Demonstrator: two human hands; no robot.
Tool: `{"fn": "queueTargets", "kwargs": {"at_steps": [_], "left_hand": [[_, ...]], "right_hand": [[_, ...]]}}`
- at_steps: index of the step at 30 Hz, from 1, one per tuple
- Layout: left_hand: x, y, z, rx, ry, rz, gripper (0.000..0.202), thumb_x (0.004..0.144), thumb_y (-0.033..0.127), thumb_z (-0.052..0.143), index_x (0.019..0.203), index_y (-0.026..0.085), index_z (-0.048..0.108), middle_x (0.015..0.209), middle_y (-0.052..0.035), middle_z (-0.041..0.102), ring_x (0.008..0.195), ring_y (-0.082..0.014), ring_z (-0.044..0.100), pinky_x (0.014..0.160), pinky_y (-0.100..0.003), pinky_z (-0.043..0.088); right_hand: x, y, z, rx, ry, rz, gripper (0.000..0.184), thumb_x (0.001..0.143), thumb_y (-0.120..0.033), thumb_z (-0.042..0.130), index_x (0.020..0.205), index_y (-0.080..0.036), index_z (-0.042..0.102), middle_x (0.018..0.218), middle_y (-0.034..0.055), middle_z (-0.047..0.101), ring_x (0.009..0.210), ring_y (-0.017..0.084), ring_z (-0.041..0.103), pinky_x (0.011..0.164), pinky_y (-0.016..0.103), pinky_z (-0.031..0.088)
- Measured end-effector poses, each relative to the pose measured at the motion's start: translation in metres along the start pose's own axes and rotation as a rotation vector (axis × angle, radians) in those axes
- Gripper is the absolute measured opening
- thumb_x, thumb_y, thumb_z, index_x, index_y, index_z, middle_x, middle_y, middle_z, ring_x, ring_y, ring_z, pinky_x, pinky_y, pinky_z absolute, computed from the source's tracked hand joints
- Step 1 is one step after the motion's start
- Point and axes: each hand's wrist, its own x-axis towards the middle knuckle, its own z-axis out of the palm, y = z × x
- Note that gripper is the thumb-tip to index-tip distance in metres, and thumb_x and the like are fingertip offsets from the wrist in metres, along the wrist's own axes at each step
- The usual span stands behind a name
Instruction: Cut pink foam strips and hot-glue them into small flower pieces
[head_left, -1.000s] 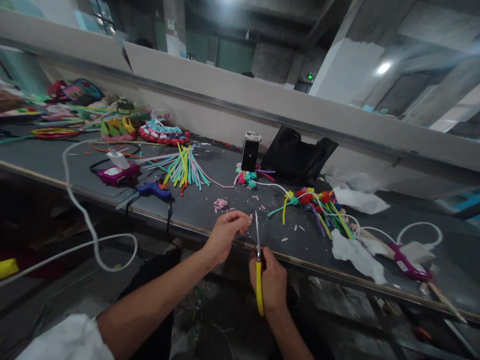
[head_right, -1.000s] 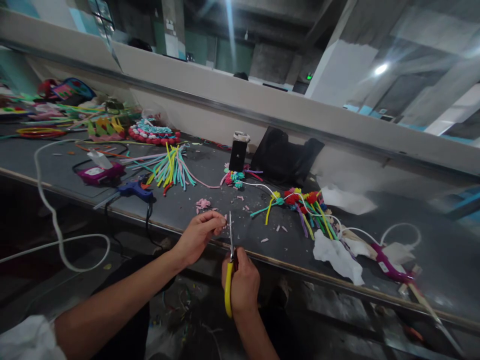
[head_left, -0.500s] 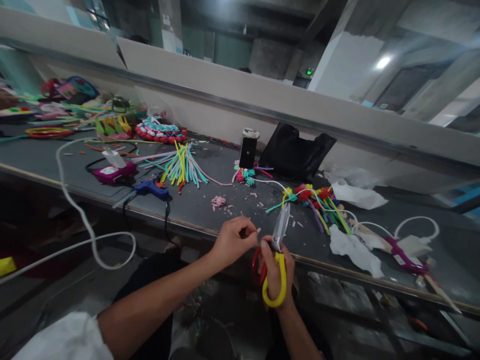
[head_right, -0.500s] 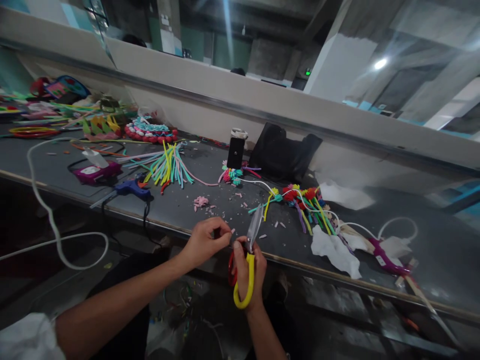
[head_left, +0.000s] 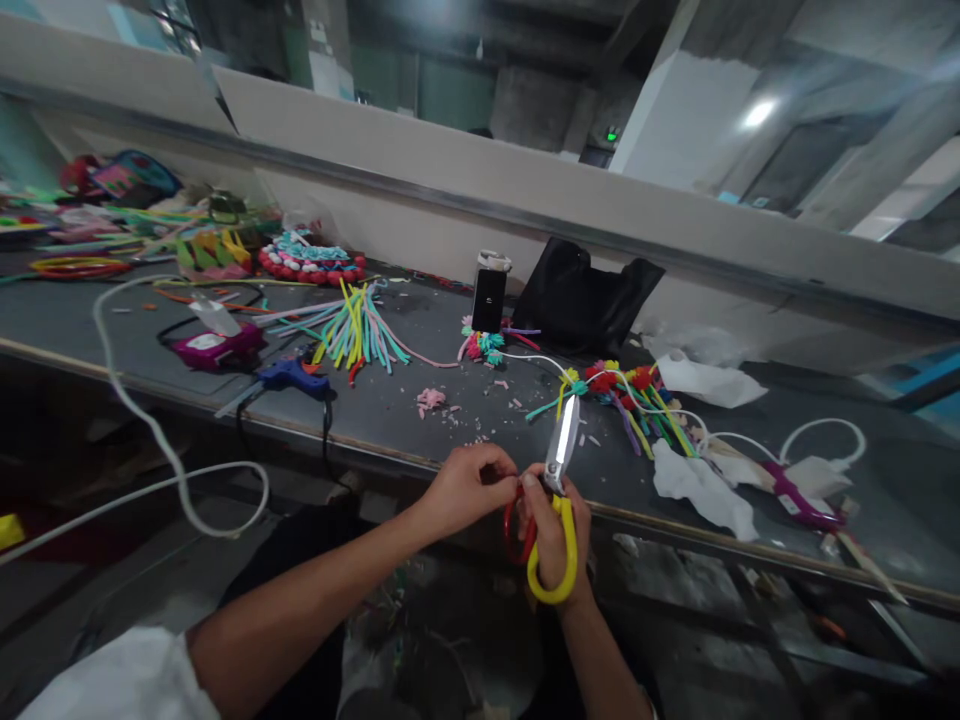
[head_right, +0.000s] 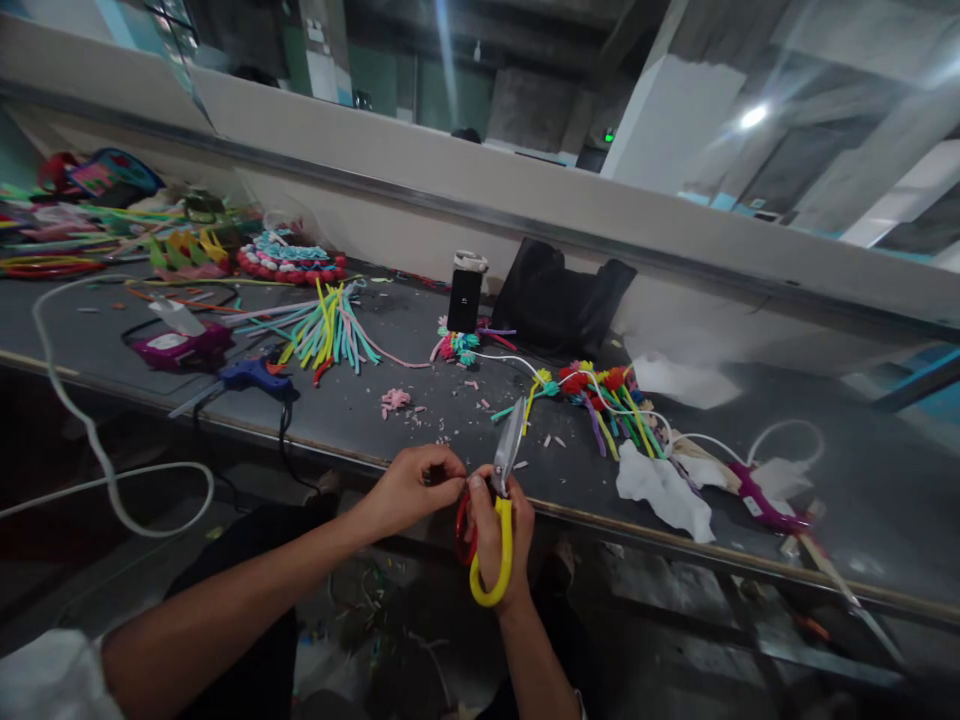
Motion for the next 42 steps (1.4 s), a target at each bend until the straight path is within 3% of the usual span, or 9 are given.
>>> {"fn": "queueTargets", "kwargs": {"at_steps": [4,11,15,21,24,36,42], "left_hand": [[0.005,-0.002,-0.007,-0.336,-0.124,-0.226,0.016,0.071,0.028,0.065,0.069,0.013,0.063,0.062,0.0014,0.058,0.057,-0.0098,0.049,0.056,-0.021,0.037],[0.006,-0.004,-0.011,-0.448,-0.163,-0.313,0.016,0.064,0.028,0.070,0.064,0.013,0.064,0.056,0.0030,0.056,0.053,-0.0083,0.046,0.054,-0.021,0.034],[0.006,-0.002,-0.011,-0.555,-0.054,-0.333,0.014,0.063,0.027,0.070,0.063,0.013,0.065,0.055,0.0028,0.055,0.052,-0.0081,0.043,0.053,-0.021,0.031],[0.011,0.001,-0.013,-0.819,0.219,-0.274,0.010,0.066,0.022,0.068,0.064,0.014,0.063,0.052,0.0051,0.047,0.051,-0.0066,0.039,0.053,-0.021,0.029],[0.013,0.001,-0.013,-0.880,0.293,-0.262,0.010,0.066,0.021,0.069,0.064,0.014,0.063,0.053,0.0049,0.049,0.052,-0.0068,0.041,0.055,-0.021,0.032],[0.012,0.004,-0.012,-0.912,0.352,-0.260,0.013,0.063,0.022,0.069,0.060,0.015,0.058,0.053,0.0058,0.047,0.051,-0.0065,0.039,0.055,-0.021,0.033],[0.011,0.005,-0.010,-0.905,0.351,-0.265,0.013,0.063,0.023,0.069,0.061,0.015,0.059,0.053,0.0056,0.048,0.051,-0.0065,0.040,0.055,-0.021,0.033]], "right_hand": [[0.000,-0.001,0.000,0.002,-0.038,0.020,0.021,0.087,-0.040,0.059,0.087,-0.019,0.058,0.049,-0.0085,0.045,0.038,0.007,0.041,0.037,0.017,0.036],[-0.002,-0.005,0.005,-0.034,-0.071,0.011,0.025,0.087,-0.043,0.058,0.084,-0.018,0.057,0.047,-0.0082,0.045,0.037,0.007,0.042,0.037,0.017,0.037],[-0.003,-0.002,0.006,-0.103,-0.002,0.013,0.030,0.086,-0.046,0.056,0.095,-0.017,0.059,0.048,-0.0082,0.046,0.036,0.009,0.043,0.037,0.019,0.037],[-0.007,0.019,0.008,-0.588,-0.016,-0.240,0.020,0.087,-0.036,0.053,0.091,-0.019,0.062,0.080,0.0054,0.069,0.071,0.018,0.066,0.066,0.026,0.049],[-0.011,0.025,0.014,-0.738,-0.039,-0.264,0.019,0.088,-0.033,0.050,0.091,-0.019,0.063,0.080,0.0059,0.071,0.069,0.019,0.067,0.064,0.026,0.047],[-0.015,0.031,0.021,-0.869,-0.012,-0.327,0.027,0.092,-0.033,0.044,0.101,-0.018,0.064,0.085,0.0079,0.074,0.072,0.021,0.070,0.065,0.026,0.048],[-0.015,0.024,0.022,-0.793,-0.040,-0.314,0.026,0.092,-0.032,0.044,0.100,-0.019,0.064,0.082,0.0068,0.073,0.068,0.019,0.069,0.065,0.025,0.048]]}}
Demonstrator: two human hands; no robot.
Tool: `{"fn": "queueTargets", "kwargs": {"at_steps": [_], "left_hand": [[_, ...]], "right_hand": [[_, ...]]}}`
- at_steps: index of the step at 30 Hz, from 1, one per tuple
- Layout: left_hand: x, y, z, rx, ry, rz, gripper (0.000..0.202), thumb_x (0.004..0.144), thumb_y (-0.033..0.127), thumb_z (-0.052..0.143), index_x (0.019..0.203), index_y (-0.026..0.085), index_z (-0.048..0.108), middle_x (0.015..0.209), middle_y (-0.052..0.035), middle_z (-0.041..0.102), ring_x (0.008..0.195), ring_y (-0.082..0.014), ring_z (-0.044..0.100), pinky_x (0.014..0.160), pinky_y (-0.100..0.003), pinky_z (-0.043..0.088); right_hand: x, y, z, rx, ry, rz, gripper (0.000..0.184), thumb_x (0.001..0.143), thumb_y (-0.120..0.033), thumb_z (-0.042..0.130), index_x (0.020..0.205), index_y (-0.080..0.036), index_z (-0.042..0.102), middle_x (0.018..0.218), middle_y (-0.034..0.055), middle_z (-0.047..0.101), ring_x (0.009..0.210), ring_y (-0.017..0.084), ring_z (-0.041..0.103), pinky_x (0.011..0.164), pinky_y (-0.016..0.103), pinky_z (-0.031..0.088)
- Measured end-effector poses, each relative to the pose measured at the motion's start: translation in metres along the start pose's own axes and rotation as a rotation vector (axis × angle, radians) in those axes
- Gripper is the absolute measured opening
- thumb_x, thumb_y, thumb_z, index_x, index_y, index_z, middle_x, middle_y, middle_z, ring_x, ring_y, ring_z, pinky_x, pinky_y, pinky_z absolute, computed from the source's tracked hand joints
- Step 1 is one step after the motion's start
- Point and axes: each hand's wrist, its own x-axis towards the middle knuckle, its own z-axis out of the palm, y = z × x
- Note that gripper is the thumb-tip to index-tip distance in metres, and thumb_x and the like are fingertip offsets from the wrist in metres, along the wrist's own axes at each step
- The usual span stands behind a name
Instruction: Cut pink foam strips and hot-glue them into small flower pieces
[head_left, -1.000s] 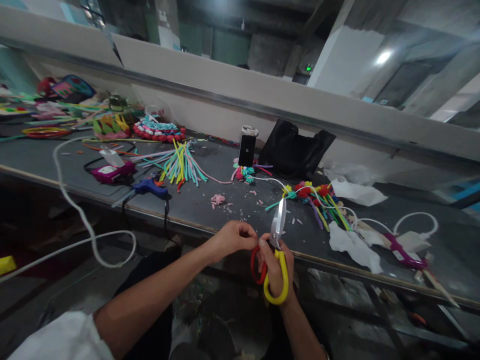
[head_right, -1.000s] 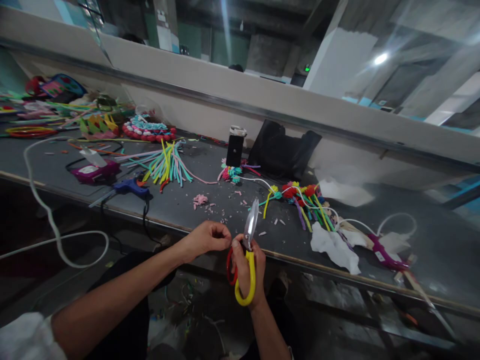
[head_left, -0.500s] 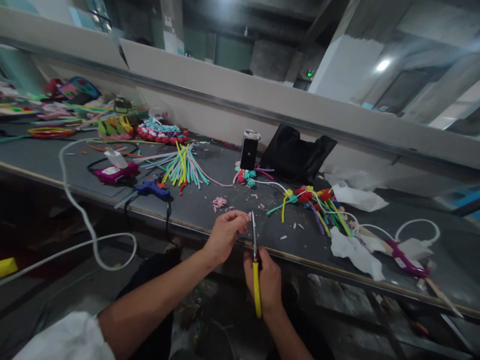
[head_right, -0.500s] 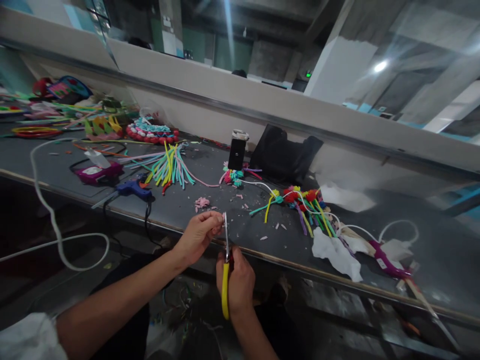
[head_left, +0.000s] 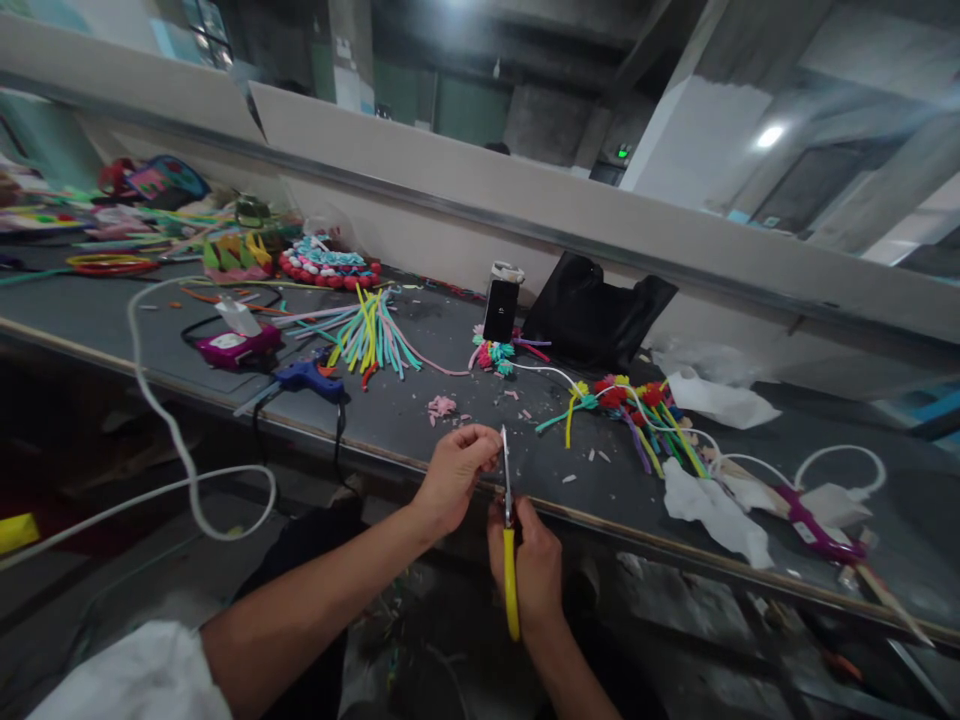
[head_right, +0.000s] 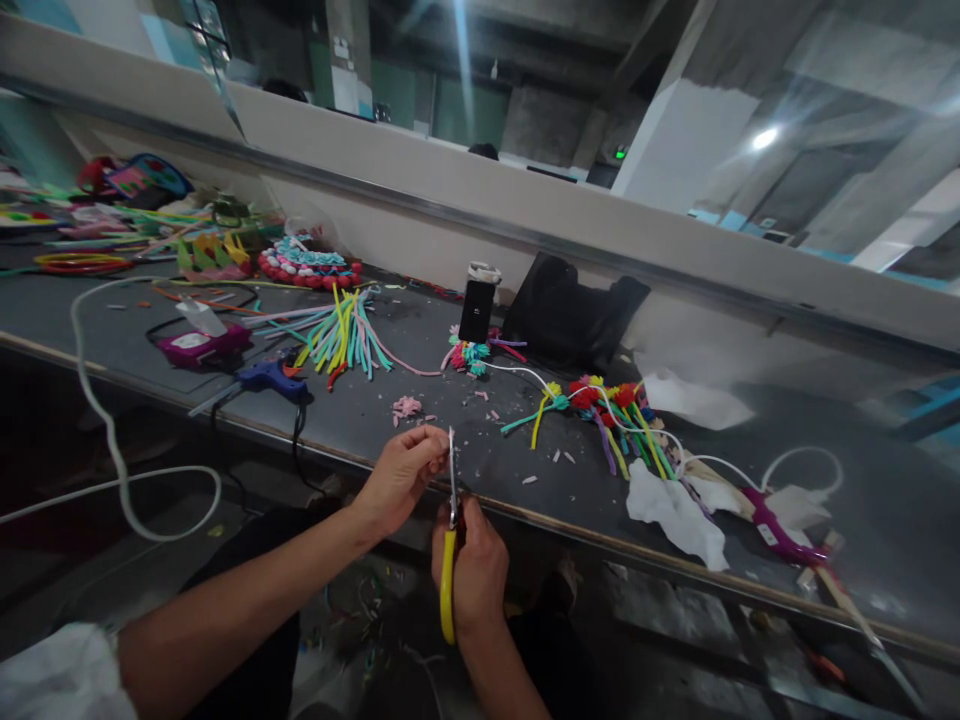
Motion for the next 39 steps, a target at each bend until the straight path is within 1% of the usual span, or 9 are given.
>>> {"fn": "queueTargets", "kwargs": {"at_steps": [5,14,19,22,26,29,34,37,39], "left_hand": [[-0.001,-0.001,0.001,-0.001,0.000,0.009,0.013,0.063,0.024,0.069,0.061,0.015,0.060,0.053,0.0054,0.048,0.051,-0.0069,0.041,0.055,-0.021,0.033],[-0.002,-0.003,0.003,0.020,0.024,0.025,0.013,0.064,0.025,0.069,0.061,0.015,0.060,0.054,0.0046,0.049,0.052,-0.0072,0.040,0.054,-0.021,0.032],[-0.001,-0.005,0.003,0.021,0.048,0.025,0.012,0.064,0.024,0.069,0.063,0.015,0.061,0.056,0.0041,0.050,0.053,-0.0072,0.041,0.054,-0.021,0.032],[0.000,-0.007,0.003,0.026,0.052,0.028,0.012,0.065,0.024,0.069,0.064,0.015,0.062,0.056,0.0042,0.050,0.052,-0.0071,0.041,0.054,-0.020,0.032],[-0.001,-0.009,0.003,0.024,0.063,0.010,0.012,0.065,0.024,0.069,0.064,0.015,0.061,0.056,0.0043,0.050,0.052,-0.0072,0.041,0.053,-0.021,0.032],[-0.001,-0.011,0.003,0.008,0.056,0.001,0.013,0.065,0.024,0.070,0.065,0.015,0.061,0.056,0.0045,0.050,0.051,-0.0070,0.040,0.053,-0.021,0.032],[-0.002,-0.011,0.004,0.018,0.041,0.023,0.013,0.066,0.023,0.069,0.063,0.015,0.060,0.055,0.0051,0.049,0.052,-0.0072,0.040,0.054,-0.021,0.031],[-0.003,-0.012,0.005,-0.002,0.021,0.015,0.011,0.066,0.021,0.068,0.063,0.014,0.060,0.055,0.0051,0.049,0.052,-0.0069,0.040,0.054,-0.021,0.031],[-0.003,-0.011,0.005,-0.017,0.001,0.018,0.011,0.067,0.020,0.067,0.062,0.014,0.059,0.055,0.0051,0.048,0.052,-0.0066,0.039,0.054,-0.021,0.031]], "right_hand": [[0.000,-0.002,-0.001,0.044,-0.005,0.000,0.027,0.092,-0.032,0.043,0.102,-0.019,0.065,0.084,0.0076,0.074,0.071,0.020,0.070,0.065,0.025,0.049],[-0.003,0.001,0.005,0.024,0.000,0.009,0.029,0.093,-0.029,0.040,0.103,-0.017,0.065,0.084,0.0103,0.074,0.071,0.021,0.071,0.063,0.025,0.048],[-0.004,0.000,0.007,0.008,-0.017,0.039,0.028,0.093,-0.031,0.041,0.101,-0.019,0.064,0.080,0.0096,0.073,0.071,0.023,0.071,0.062,0.026,0.048],[-0.004,0.001,0.007,0.032,-0.040,0.033,0.027,0.092,-0.032,0.042,0.102,-0.019,0.063,0.083,0.0097,0.073,0.074,0.023,0.071,0.064,0.026,0.049],[-0.003,0.001,0.006,0.032,-0.039,0.053,0.027,0.092,-0.033,0.042,0.101,-0.019,0.063,0.084,0.0097,0.073,0.073,0.023,0.071,0.063,0.026,0.048],[-0.002,0.000,0.004,0.049,-0.048,0.074,0.026,0.092,-0.032,0.042,0.099,-0.020,0.064,0.085,0.0099,0.074,0.075,0.023,0.071,0.063,0.026,0.048],[-0.002,-0.002,0.002,0.100,-0.041,0.073,0.027,0.093,-0.032,0.042,0.097,-0.020,0.065,0.078,0.0082,0.073,0.074,0.022,0.070,0.064,0.025,0.047],[0.000,-0.001,0.001,0.117,-0.006,0.079,0.028,0.093,-0.034,0.043,0.099,-0.019,0.066,0.080,0.0088,0.073,0.069,0.020,0.069,0.062,0.024,0.047],[0.001,0.001,0.000,0.134,0.016,0.101,0.029,0.093,-0.037,0.044,0.093,-0.018,0.066,0.077,0.0086,0.072,0.064,0.018,0.066,0.061,0.024,0.046]]}}
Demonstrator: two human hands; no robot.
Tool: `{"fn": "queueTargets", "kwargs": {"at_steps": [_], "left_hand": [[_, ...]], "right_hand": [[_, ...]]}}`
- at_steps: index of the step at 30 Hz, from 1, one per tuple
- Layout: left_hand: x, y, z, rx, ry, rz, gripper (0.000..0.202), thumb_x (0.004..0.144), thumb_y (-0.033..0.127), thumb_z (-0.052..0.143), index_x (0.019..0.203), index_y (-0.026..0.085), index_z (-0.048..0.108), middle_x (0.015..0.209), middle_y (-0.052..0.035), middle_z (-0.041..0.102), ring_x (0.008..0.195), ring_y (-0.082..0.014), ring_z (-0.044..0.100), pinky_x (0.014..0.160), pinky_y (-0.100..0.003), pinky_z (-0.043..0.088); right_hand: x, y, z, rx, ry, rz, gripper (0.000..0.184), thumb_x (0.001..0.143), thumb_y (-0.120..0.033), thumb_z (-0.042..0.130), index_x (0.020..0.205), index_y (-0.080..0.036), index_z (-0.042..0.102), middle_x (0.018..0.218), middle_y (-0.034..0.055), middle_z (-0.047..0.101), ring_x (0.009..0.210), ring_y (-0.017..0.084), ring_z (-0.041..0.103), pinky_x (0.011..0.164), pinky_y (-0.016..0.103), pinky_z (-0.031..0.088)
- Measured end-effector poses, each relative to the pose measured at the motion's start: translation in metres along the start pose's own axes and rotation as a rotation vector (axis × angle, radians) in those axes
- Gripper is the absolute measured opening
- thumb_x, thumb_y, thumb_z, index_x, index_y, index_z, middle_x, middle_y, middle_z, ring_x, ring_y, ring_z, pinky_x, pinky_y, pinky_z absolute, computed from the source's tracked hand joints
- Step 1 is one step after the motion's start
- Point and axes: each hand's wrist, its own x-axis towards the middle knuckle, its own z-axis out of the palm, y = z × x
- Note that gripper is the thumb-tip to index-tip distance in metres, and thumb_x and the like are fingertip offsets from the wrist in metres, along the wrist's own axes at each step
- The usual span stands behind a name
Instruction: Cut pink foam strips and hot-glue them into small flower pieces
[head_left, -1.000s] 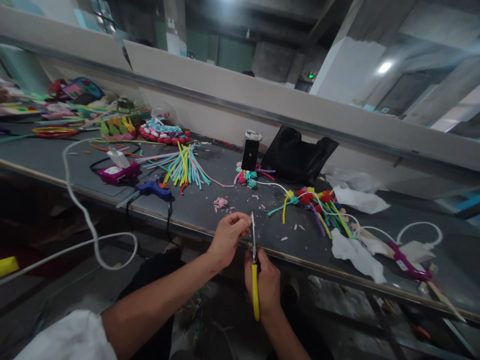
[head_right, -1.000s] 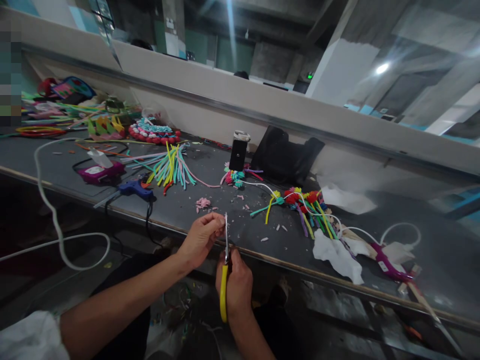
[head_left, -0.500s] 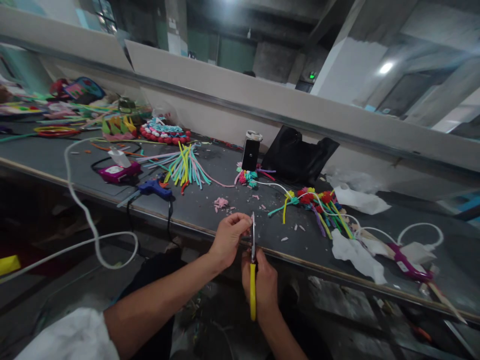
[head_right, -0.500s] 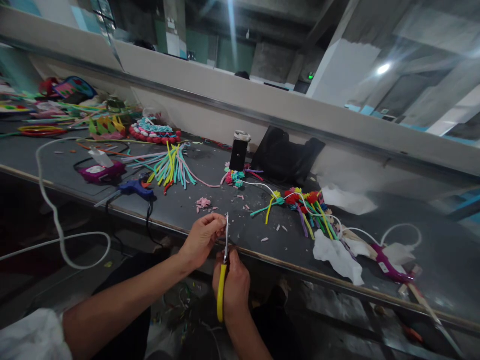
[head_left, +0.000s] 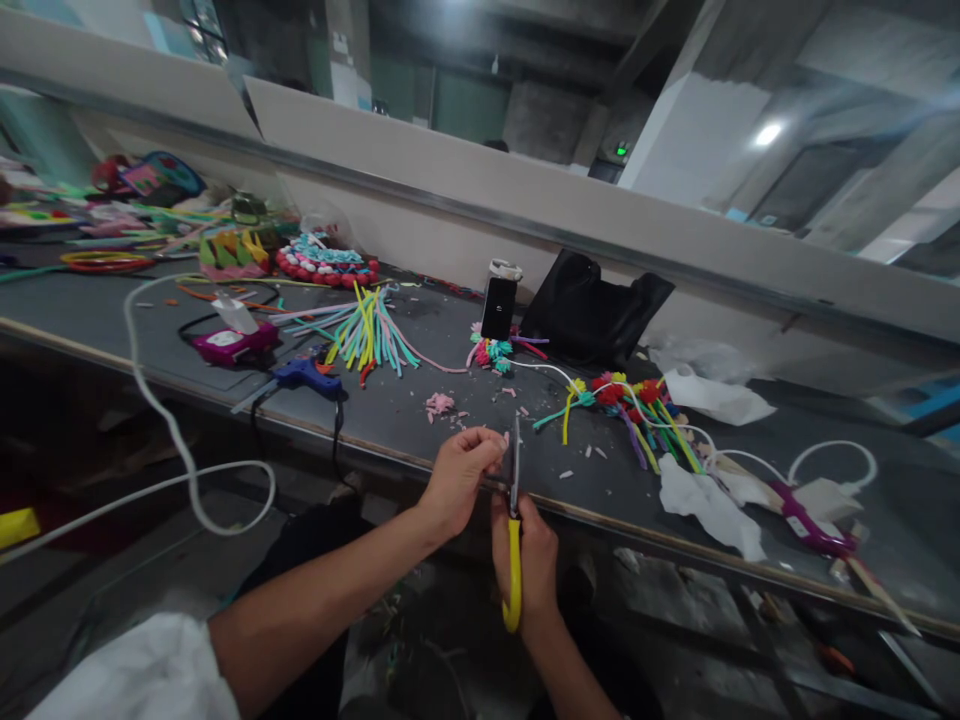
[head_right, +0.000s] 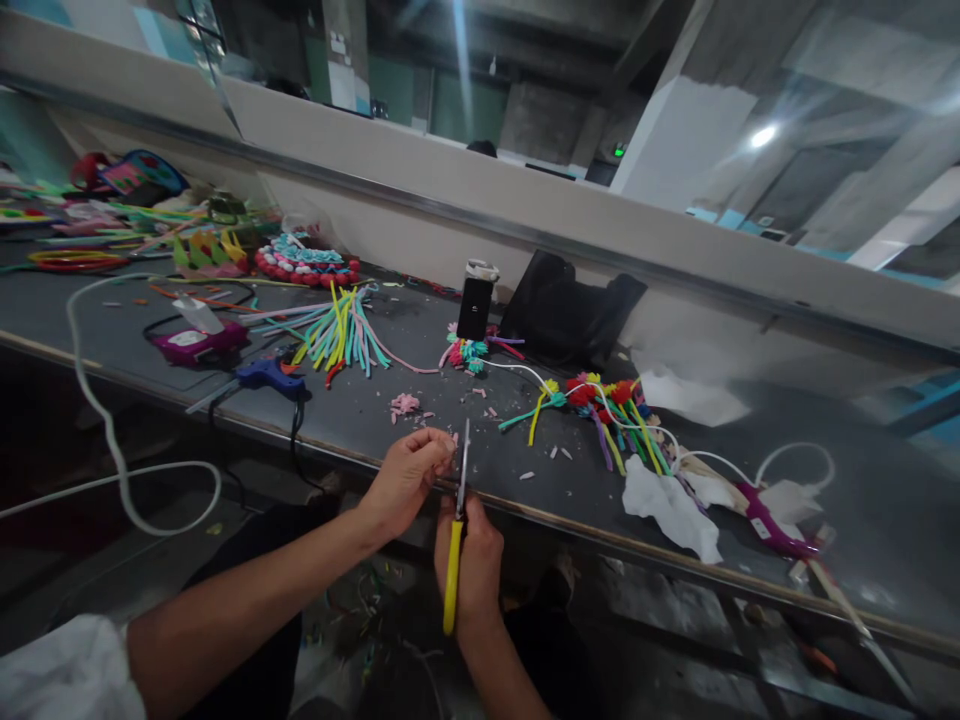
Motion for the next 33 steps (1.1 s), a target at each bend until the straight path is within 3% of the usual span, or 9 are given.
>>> {"fn": "queueTargets", "kwargs": {"at_steps": [4,9,12,18,21,24,29,33], "left_hand": [[-0.001,0.001,0.000,0.037,-0.028,0.005,0.011,0.068,0.020,0.065,0.062,0.014,0.057,0.053,0.0054,0.045,0.052,-0.0071,0.039,0.054,-0.021,0.031],[-0.002,-0.002,-0.002,0.359,-0.047,0.067,0.012,0.070,0.023,0.064,0.065,0.014,0.058,0.059,0.0036,0.051,0.055,-0.0079,0.042,0.054,-0.021,0.032],[-0.005,-0.005,-0.004,0.686,-0.106,0.230,0.008,0.071,0.020,0.060,0.065,0.015,0.059,0.061,0.0021,0.054,0.057,-0.0096,0.046,0.055,-0.021,0.034],[-0.012,-0.009,-0.006,1.214,-0.290,0.706,0.008,0.072,0.012,0.054,0.066,0.015,0.058,0.064,-0.0010,0.057,0.065,-0.0139,0.051,0.064,-0.026,0.036],[-0.014,-0.010,-0.005,1.314,-0.326,0.783,0.010,0.073,0.011,0.052,0.066,0.015,0.058,0.066,-0.0026,0.059,0.068,-0.0154,0.052,0.068,-0.029,0.037],[-0.013,-0.007,-0.005,1.217,-0.329,0.613,0.008,0.072,0.013,0.054,0.067,0.016,0.059,0.066,-0.0014,0.058,0.067,-0.0145,0.052,0.066,-0.027,0.038],[-0.006,0.002,-0.009,0.754,-0.345,0.024,0.013,0.072,0.027,0.060,0.069,0.015,0.062,0.062,0.0011,0.058,0.057,-0.0109,0.050,0.055,-0.022,0.037],[-0.003,0.005,-0.012,0.564,-0.359,-0.133,0.018,0.068,0.031,0.067,0.069,0.013,0.064,0.063,0.0007,0.060,0.058,-0.0105,0.051,0.057,-0.021,0.038]], "right_hand": [[0.004,0.004,-0.005,0.129,0.047,0.058,0.032,0.089,-0.045,0.050,0.085,-0.017,0.065,0.072,0.0047,0.069,0.061,0.016,0.061,0.059,0.024,0.046],[0.005,-0.001,-0.014,0.549,0.044,0.313,0.034,0.084,-0.050,0.059,0.094,-0.018,0.060,0.047,-0.0089,0.047,0.035,0.009,0.040,0.036,0.019,0.036],[0.007,-0.003,-0.018,0.698,0.054,0.349,0.033,0.082,-0.048,0.062,0.095,-0.018,0.059,0.047,-0.0092,0.045,0.036,0.007,0.040,0.034,0.017,0.036],[0.014,-0.002,-0.022,0.776,0.002,0.337,0.027,0.084,-0.044,0.062,0.087,-0.018,0.059,0.047,-0.0091,0.043,0.037,0.006,0.038,0.035,0.016,0.035],[0.015,-0.002,-0.024,0.762,0.012,0.308,0.025,0.084,-0.042,0.063,0.084,-0.018,0.059,0.047,-0.0094,0.043,0.037,0.006,0.038,0.035,0.015,0.035],[0.015,0.000,-0.024,0.777,0.012,0.298,0.023,0.085,-0.041,0.062,0.084,-0.018,0.059,0.049,-0.0089,0.043,0.039,0.006,0.038,0.037,0.015,0.035],[0.012,0.006,-0.023,0.807,-0.026,0.318,0.024,0.087,-0.043,0.059,0.088,-0.019,0.059,0.050,-0.0085,0.043,0.039,0.007,0.038,0.035,0.017,0.035],[0.011,0.007,-0.022,0.818,-0.047,0.306,0.024,0.087,-0.043,0.058,0.087,-0.019,0.058,0.050,-0.0090,0.041,0.039,0.007,0.037,0.036,0.016,0.035]]}}
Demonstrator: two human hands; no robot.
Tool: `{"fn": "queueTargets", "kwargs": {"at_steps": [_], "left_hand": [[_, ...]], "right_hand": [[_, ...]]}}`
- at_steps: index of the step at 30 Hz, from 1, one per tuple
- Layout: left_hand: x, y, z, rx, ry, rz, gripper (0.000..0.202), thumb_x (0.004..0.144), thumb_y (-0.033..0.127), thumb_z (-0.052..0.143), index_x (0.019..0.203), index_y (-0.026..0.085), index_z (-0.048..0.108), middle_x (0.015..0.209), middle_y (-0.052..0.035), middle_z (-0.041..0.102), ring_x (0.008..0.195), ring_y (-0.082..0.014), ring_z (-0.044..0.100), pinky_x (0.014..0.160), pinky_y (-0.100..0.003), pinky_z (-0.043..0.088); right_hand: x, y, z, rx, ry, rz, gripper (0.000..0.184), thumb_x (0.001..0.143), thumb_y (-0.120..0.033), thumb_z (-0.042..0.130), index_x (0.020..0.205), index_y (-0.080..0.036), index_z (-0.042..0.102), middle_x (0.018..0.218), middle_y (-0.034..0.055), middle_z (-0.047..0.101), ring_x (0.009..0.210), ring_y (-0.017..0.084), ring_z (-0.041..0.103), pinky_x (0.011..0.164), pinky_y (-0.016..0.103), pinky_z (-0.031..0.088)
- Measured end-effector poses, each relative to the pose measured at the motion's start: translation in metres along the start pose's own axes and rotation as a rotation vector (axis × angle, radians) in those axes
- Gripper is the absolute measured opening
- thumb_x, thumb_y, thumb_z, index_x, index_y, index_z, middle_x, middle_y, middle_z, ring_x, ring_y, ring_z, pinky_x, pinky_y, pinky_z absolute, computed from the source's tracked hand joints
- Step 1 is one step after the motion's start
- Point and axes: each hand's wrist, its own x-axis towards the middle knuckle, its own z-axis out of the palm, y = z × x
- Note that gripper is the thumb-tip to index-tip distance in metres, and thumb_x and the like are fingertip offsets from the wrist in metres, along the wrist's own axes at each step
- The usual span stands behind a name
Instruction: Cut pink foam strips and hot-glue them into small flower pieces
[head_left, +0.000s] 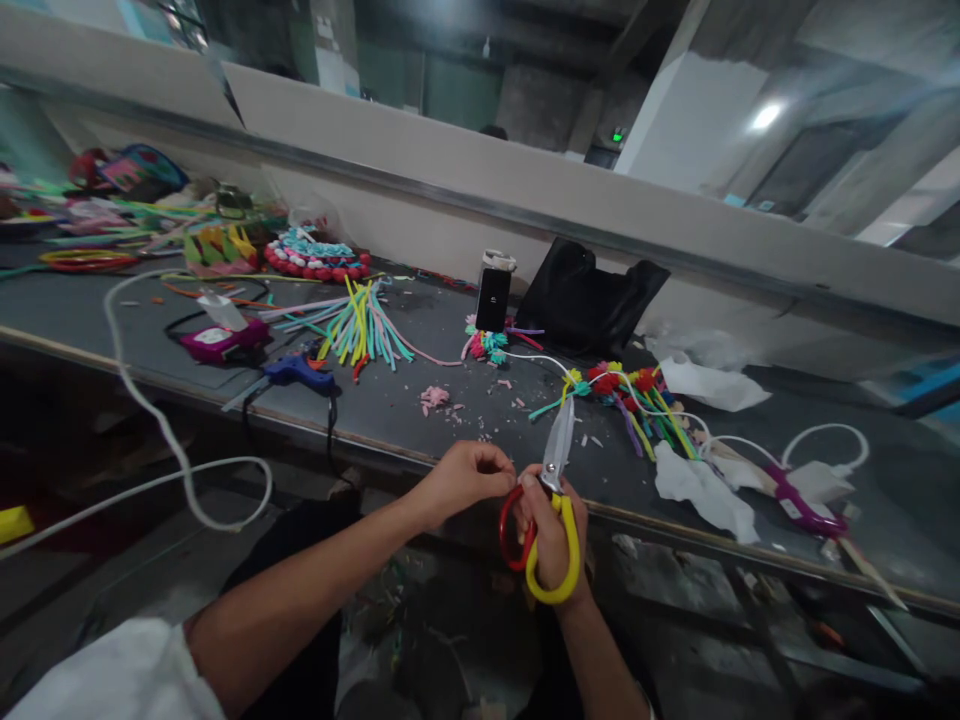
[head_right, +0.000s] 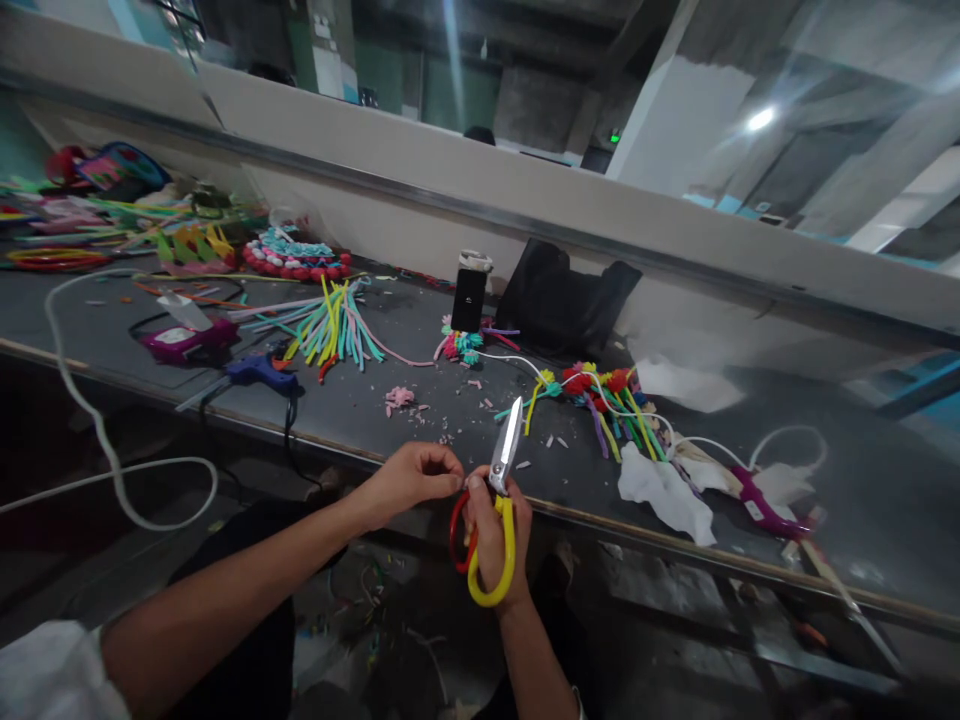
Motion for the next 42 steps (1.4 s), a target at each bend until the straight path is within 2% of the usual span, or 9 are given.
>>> {"fn": "queueTargets", "kwargs": {"at_steps": [5,10,12,14,17,24,33,42], "left_hand": [[-0.001,0.000,0.000,-0.072,-0.006,-0.051,0.017,0.066,0.028,0.070,0.066,0.013,0.064,0.059,0.0020,0.058,0.055,-0.0089,0.048,0.057,-0.021,0.036],[0.001,0.002,0.000,-0.241,0.148,0.047,0.013,0.065,0.024,0.070,0.066,0.013,0.064,0.059,0.0036,0.055,0.055,-0.0070,0.043,0.057,-0.020,0.033],[0.003,0.004,-0.002,-0.323,0.219,0.089,0.011,0.065,0.023,0.069,0.065,0.013,0.063,0.055,0.0050,0.051,0.053,-0.0064,0.040,0.054,-0.020,0.030],[0.004,0.006,-0.002,-0.390,0.267,0.114,0.010,0.066,0.021,0.068,0.064,0.014,0.062,0.053,0.0055,0.048,0.052,-0.0065,0.039,0.054,-0.020,0.030],[0.005,0.009,-0.002,-0.435,0.316,0.131,0.009,0.065,0.021,0.067,0.064,0.014,0.062,0.054,0.0051,0.049,0.053,-0.0071,0.040,0.056,-0.021,0.032],[0.006,0.006,0.001,-0.429,0.375,0.136,0.012,0.066,0.024,0.068,0.064,0.014,0.061,0.056,0.0046,0.050,0.053,-0.0077,0.041,0.055,-0.021,0.032],[0.006,0.003,0.008,-0.405,0.407,0.123,0.013,0.067,0.024,0.067,0.064,0.014,0.059,0.057,0.0050,0.050,0.054,-0.0070,0.040,0.054,-0.020,0.032],[0.007,0.004,0.010,-0.338,0.457,0.133,0.012,0.066,0.024,0.067,0.064,0.014,0.060,0.058,0.0047,0.052,0.056,-0.0078,0.042,0.055,-0.020,0.032]], "right_hand": [[0.000,-0.002,0.003,-0.038,-0.013,-0.005,0.025,0.086,-0.044,0.058,0.087,-0.019,0.058,0.051,-0.0084,0.043,0.039,0.007,0.039,0.037,0.017,0.036],[-0.003,-0.003,0.006,-0.292,0.041,-0.056,0.029,0.087,-0.045,0.055,0.097,-0.018,0.060,0.051,-0.0075,0.048,0.038,0.009,0.043,0.037,0.019,0.038],[-0.004,-0.001,0.008,-0.453,0.028,-0.125,0.028,0.087,-0.043,0.054,0.098,-0.018,0.061,0.057,-0.0039,0.057,0.044,0.012,0.052,0.044,0.021,0.044],[-0.005,0.004,0.010,-0.604,0.005,-0.223,0.024,0.087,-0.039,0.053,0.096,-0.019,0.063,0.072,0.0022,0.067,0.059,0.016,0.063,0.057,0.024,0.050],[-0.008,0.011,0.015,-0.722,-0.044,-0.304,0.020,0.088,-0.034,0.052,0.095,-0.019,0.062,0.088,0.0069,0.072,0.078,0.019,0.069,0.071,0.026,0.051],[-0.012,0.015,0.024,-0.743,-0.061,-0.316,0.021,0.092,-0.032,0.047,0.097,-0.019,0.061,0.086,0.0078,0.072,0.077,0.020,0.069,0.069,0.026,0.049],[-0.012,0.014,0.024,-0.777,-0.026,-0.318,0.025,0.092,-0.034,0.046,0.099,-0.017,0.063,0.080,0.0077,0.071,0.069,0.019,0.067,0.065,0.025,0.047],[-0.012,0.016,0.024,-0.799,-0.018,-0.306,0.025,0.091,-0.034,0.046,0.098,-0.018,0.063,0.082,0.0083,0.072,0.069,0.020,0.068,0.064,0.026,0.048]]}}
